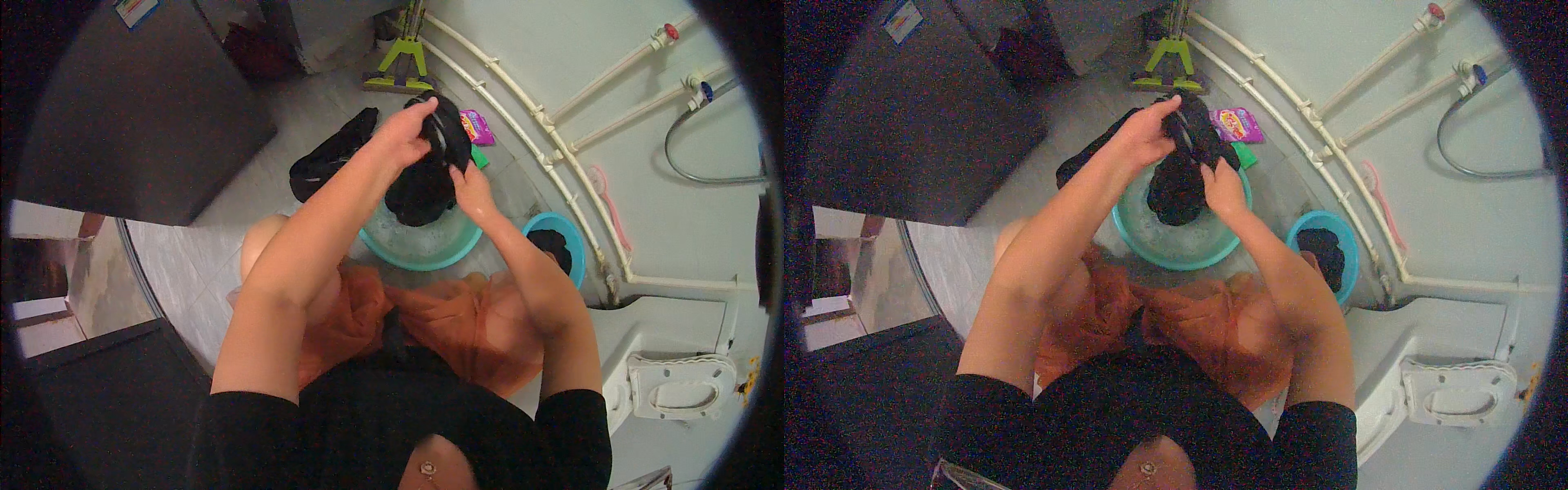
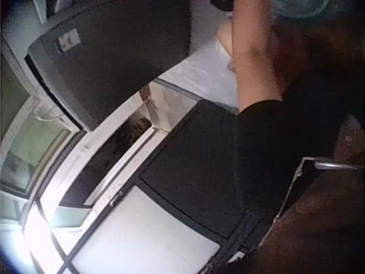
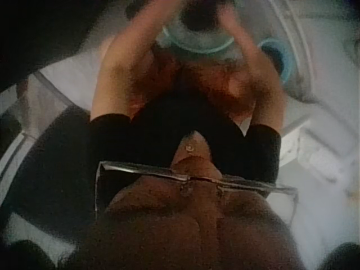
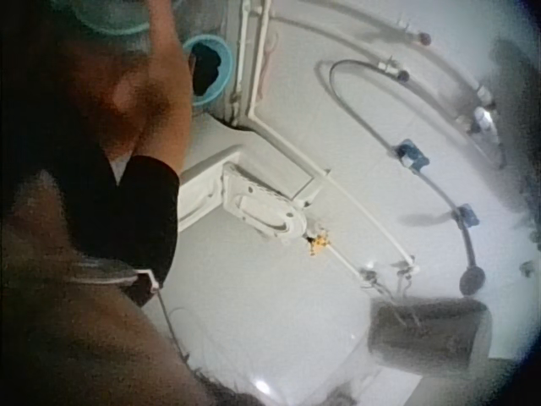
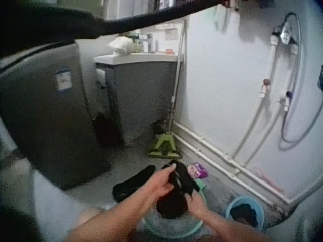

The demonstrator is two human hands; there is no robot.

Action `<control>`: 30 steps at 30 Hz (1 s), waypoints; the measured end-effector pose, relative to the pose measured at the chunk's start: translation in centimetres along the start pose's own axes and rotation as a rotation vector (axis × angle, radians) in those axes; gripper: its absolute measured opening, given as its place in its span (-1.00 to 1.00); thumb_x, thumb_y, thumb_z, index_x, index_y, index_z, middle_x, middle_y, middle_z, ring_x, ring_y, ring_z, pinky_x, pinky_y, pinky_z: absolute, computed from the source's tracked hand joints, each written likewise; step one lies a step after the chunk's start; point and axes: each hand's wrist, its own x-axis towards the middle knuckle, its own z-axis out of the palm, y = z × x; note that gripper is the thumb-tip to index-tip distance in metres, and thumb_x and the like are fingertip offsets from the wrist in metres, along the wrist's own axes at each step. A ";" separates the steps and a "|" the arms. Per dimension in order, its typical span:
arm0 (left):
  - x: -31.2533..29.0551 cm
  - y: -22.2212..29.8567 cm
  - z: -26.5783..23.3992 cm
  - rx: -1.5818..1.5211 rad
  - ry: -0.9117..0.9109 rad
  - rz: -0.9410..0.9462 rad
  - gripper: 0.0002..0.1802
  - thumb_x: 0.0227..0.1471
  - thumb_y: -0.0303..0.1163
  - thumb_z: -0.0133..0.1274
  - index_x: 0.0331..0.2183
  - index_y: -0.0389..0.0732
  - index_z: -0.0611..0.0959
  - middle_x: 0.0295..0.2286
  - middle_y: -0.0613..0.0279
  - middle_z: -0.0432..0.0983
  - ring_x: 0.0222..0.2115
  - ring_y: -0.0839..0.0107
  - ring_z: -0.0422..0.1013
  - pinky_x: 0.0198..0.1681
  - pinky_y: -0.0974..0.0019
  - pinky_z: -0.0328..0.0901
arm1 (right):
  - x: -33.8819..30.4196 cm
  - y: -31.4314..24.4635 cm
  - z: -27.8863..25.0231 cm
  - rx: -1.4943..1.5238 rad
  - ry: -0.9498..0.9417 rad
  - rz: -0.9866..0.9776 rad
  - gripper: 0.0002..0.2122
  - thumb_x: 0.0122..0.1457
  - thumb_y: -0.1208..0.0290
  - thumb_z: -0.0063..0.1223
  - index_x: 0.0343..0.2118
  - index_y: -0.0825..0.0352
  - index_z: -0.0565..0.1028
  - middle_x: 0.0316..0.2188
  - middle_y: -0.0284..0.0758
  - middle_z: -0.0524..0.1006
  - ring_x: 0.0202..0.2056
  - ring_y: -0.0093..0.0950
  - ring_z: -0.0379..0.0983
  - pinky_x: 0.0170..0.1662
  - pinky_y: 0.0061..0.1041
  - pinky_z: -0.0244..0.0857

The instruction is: The person washes a white cloth and several black garments by hand in a blue basin filled with soapy water. They scrub, rinse, and wring out each item before placing them aside.

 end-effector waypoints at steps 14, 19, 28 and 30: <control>-2.8 -6.7 -13.2 2.086 0.028 -0.156 -0.13 -0.17 -0.50 0.06 0.22 -0.19 0.15 0.10 -0.10 0.21 0.01 -0.04 0.31 -0.04 0.09 0.32 | 3.6 -2.3 -2.6 1.311 -0.052 0.865 -0.70 0.31 0.22 -0.23 -0.08 0.34 0.37 -0.18 -0.21 0.50 -0.21 -0.27 0.50 -0.19 -0.20 0.44; -5.1 -7.3 -13.7 1.723 -0.121 0.606 -0.11 -0.23 -0.52 0.13 0.19 -0.12 0.18 0.06 -0.06 0.28 0.01 -0.02 0.30 0.07 0.16 0.23 | 3.5 -5.8 -5.6 1.561 -0.048 0.950 -0.63 0.33 0.17 -0.33 -0.04 0.36 0.38 -0.08 -0.16 0.49 -0.07 -0.24 0.44 0.04 -0.18 0.33; -3.8 -2.5 -8.9 1.346 0.102 0.522 -0.67 -0.12 -0.30 0.16 -0.28 -0.27 0.61 -0.39 -0.04 0.56 -0.31 0.05 0.49 -0.19 0.16 0.33 | 4.9 -0.3 -5.2 1.377 -0.095 1.012 -0.61 0.29 0.15 -0.23 0.01 0.36 0.34 -0.05 -0.13 0.43 -0.05 -0.27 0.41 0.03 -0.27 0.35; -3.3 -2.3 -7.8 1.336 0.139 0.447 -0.59 -0.09 -0.12 0.15 -0.33 -0.29 0.63 -0.40 -0.06 0.57 -0.32 0.07 0.50 -0.21 0.18 0.33 | 4.6 0.3 -4.6 1.091 -0.142 1.014 -0.59 0.27 0.21 -0.17 0.07 0.38 0.28 0.04 -0.15 0.35 -0.01 -0.26 0.37 0.06 -0.27 0.32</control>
